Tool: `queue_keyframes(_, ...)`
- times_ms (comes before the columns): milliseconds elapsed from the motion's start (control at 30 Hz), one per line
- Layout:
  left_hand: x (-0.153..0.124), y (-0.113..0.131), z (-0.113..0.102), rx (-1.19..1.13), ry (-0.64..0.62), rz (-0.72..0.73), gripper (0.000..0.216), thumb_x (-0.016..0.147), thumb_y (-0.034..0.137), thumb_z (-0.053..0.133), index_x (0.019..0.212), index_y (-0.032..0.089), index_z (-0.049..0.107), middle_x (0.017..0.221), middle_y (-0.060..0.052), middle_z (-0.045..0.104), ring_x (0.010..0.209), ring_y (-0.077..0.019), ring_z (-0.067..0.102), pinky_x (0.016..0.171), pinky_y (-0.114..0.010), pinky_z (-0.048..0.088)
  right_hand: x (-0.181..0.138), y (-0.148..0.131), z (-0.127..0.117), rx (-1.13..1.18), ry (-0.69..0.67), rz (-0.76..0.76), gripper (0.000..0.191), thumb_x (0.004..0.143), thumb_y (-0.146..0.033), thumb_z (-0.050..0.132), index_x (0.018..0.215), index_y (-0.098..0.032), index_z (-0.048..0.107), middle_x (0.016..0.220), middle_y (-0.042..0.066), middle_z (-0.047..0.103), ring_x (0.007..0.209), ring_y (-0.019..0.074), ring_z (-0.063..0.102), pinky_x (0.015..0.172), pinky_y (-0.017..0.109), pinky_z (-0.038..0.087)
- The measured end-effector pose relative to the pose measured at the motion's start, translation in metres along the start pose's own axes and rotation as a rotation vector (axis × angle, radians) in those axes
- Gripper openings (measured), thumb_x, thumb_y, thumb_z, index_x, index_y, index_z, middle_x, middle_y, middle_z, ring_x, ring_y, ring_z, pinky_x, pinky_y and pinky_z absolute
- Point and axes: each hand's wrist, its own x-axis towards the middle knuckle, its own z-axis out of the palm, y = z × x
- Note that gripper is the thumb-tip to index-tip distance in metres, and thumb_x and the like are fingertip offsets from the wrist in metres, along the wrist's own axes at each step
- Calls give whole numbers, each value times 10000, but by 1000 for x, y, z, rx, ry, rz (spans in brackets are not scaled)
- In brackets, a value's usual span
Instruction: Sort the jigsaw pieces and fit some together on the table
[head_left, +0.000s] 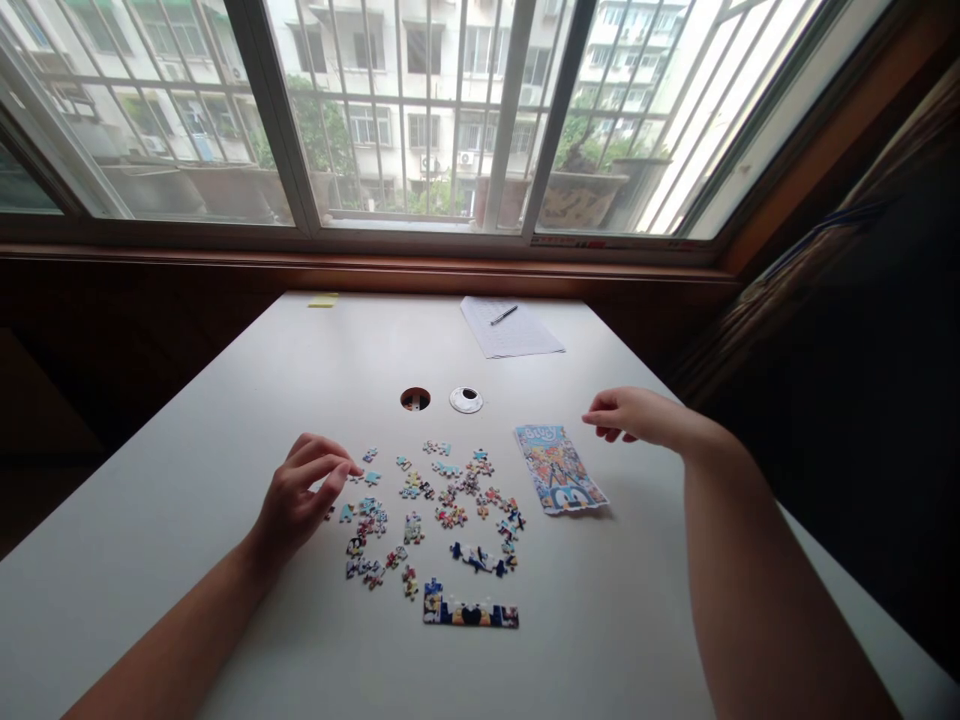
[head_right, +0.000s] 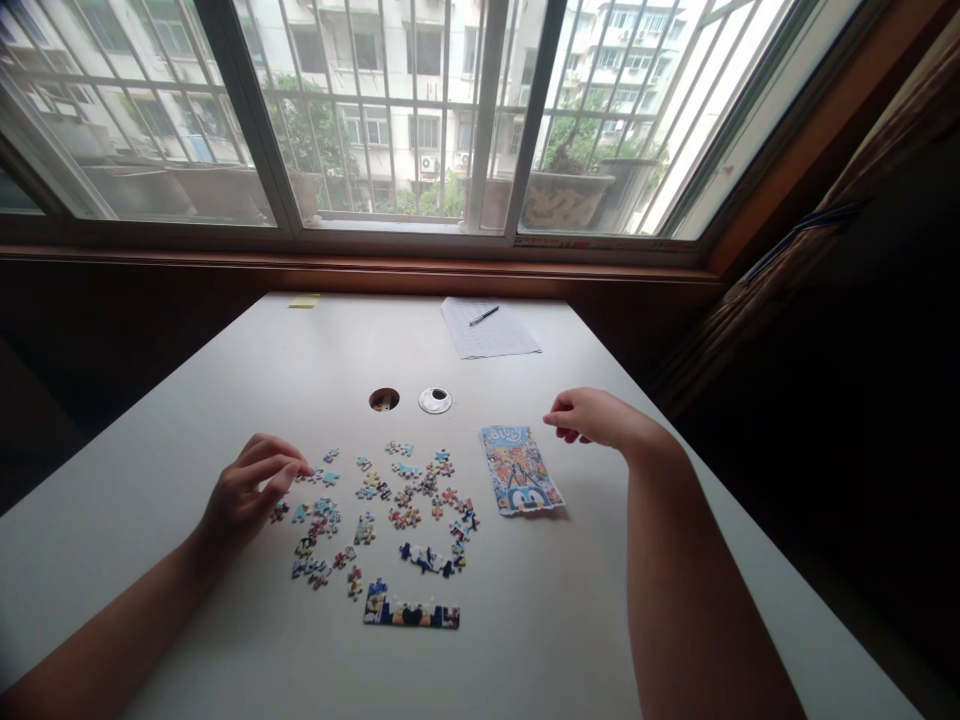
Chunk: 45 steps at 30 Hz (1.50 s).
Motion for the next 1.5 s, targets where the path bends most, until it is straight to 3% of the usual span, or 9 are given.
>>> queue_keyframes(200, 1, 1, -1, 3, 0, -2, 246, 964, 182, 553, 826, 220, 753, 856, -46, 670, 893, -213, 569, 795, -370, 487, 12, 22, 5, 100, -46, 134, 344, 738, -459, 828, 753, -167, 646, 780, 131, 728, 682, 192, 690, 574, 274, 541)
queue_keyframes(567, 1, 2, 0, 3, 7, -5, 252, 966, 191, 551, 825, 220, 757, 849, -47, 674, 895, -214, 575, 790, -365, 493, 18, 35, 15, 105, -61, 180, 481, 636, -599, 861, 703, -185, 626, 632, 86, 672, 541, 169, 626, 518, 284, 540)
queue_keyframes(1000, 1, 2, -1, 1, 3, 8, 245, 968, 167, 549, 834, 216, 748, 850, -44, 669, 899, -211, 570, 793, -360, 486, 44, 74, 23, 239, -31, 100, 464, 727, -598, 806, 679, -186, 598, 653, 84, 657, 493, 146, 589, 460, 273, 467)
queue_keyframes(1200, 0, 0, 0, 5, 2, -8, 248, 972, 186, 548, 830, 214, 749, 856, -49, 667, 908, -211, 569, 797, -355, 488, 54, 93, 29, 282, 117, 14, 476, 784, -644, 715, 702, -193, 587, 629, 63, 644, 466, 137, 560, 425, 267, 423)
queue_keyframes(1367, -1, -1, 0, 11, 1, -20, 254, 971, 192, 544, 826, 213, 752, 862, -52, 670, 913, -214, 572, 817, -361, 489, 57, 99, 37, 247, 382, -61, 454, 868, -649, 567, 781, -206, 619, 668, 43, 670, 484, 148, 569, 458, 276, 418)
queue_keyframes(1500, -1, 0, -1, 11, 4, -24, 253, 972, 190, 543, 830, 212, 752, 858, -49, 668, 907, -212, 575, 819, -361, 487, 59, 98, 41, 125, 582, -111, 388, 882, -590, 559, 778, -230, 664, 640, 23, 677, 551, 183, 602, 594, 314, 447)
